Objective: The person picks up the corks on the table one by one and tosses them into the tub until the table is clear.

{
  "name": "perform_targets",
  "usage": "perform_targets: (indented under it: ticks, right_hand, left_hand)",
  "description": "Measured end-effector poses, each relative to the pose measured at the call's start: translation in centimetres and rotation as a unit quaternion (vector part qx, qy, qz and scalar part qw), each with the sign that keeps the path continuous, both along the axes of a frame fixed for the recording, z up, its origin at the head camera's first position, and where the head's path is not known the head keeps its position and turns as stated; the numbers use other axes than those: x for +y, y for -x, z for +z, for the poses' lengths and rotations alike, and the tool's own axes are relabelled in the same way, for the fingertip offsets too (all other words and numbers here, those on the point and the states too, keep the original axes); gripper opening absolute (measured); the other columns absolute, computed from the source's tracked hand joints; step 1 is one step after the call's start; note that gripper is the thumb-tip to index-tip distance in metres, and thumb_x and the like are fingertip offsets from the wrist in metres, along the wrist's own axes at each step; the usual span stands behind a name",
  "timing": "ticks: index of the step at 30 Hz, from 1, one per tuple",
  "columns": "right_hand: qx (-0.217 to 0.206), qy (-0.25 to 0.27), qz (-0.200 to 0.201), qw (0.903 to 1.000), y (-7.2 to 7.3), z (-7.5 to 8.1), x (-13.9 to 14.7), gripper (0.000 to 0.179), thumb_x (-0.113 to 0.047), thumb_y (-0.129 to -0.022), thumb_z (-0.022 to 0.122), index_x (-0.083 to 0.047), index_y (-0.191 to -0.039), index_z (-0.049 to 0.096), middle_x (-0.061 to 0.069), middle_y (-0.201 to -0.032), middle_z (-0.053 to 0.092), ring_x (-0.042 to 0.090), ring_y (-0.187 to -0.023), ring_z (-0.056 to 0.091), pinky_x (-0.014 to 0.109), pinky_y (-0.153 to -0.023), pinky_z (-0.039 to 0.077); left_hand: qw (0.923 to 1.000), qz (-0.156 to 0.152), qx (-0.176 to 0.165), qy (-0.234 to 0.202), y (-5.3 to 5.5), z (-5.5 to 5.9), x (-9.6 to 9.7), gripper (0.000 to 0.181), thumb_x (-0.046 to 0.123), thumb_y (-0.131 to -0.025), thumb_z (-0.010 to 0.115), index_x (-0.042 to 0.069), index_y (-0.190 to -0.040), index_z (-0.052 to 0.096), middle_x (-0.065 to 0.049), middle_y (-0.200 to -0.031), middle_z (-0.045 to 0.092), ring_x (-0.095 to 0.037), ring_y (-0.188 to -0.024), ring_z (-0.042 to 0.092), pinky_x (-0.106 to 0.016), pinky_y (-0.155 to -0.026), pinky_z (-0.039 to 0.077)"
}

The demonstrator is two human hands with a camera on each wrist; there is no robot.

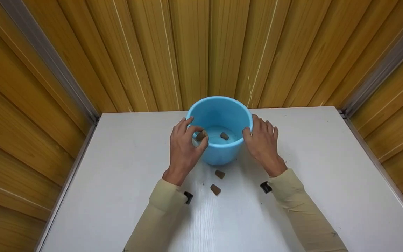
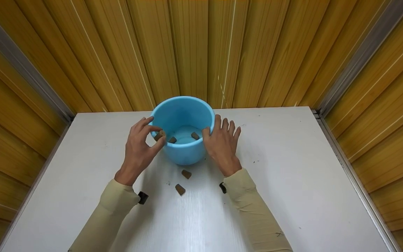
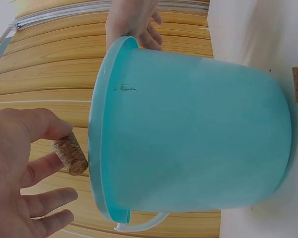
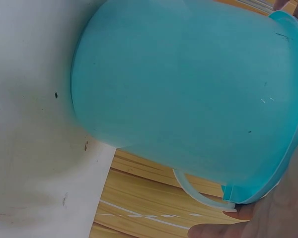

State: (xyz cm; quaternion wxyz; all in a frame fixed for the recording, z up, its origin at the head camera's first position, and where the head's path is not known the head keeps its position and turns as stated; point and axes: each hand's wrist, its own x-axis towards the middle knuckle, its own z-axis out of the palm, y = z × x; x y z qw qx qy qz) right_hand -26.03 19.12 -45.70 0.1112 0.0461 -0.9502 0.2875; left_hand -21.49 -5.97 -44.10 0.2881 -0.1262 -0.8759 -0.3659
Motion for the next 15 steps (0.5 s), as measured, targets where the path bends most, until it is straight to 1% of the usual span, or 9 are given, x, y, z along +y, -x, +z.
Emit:
perform_targets:
  ticks: [5, 11, 15]
  right_hand:
    - [0.000, -0.005, 0.000, 1.0000, 0.00, 0.03, 0.02, 0.060, -0.033, -0.105, 0.038, 0.001, -0.155, 0.039, 0.027, -0.142, 0.055, 0.053, -0.142, 0.033, 0.071, -0.112, 0.016]
    - [0.003, 0.001, 0.000, 1.0000, -0.02, 0.01, 0.07, 0.062, -0.032, -0.105, 0.037, 0.002, -0.156, 0.039, 0.028, -0.145, 0.054, 0.054, -0.143, 0.032, 0.071, -0.112, 0.016]
    - [0.003, 0.002, 0.001, 1.0000, -0.01, -0.02, 0.09, 0.063, -0.032, -0.104, 0.037, 0.002, -0.157, 0.038, 0.028, -0.145, 0.054, 0.055, -0.143, 0.031, 0.073, -0.113, 0.014]
  left_hand:
    - [0.9999, 0.001, -0.009, 0.004, 0.32, 0.13, 0.23, 0.023, 0.019, -0.091, 0.082, 0.006, -0.108, 0.075, -0.019, -0.144, 0.062, -0.042, -0.143, 0.049, -0.063, -0.116, 0.037]
    - [0.9999, -0.002, 0.006, 0.008, 0.74, 0.00, 0.39, 0.020, 0.015, -0.090, 0.082, 0.006, -0.106, 0.075, -0.020, -0.141, 0.064, -0.043, -0.141, 0.051, -0.063, -0.115, 0.039]
    - [1.0000, 0.000, 0.001, 0.008, 0.82, -0.04, 0.50, 0.020, 0.015, -0.090, 0.082, 0.007, -0.107, 0.075, -0.020, -0.142, 0.064, -0.043, -0.142, 0.050, -0.063, -0.114, 0.039]
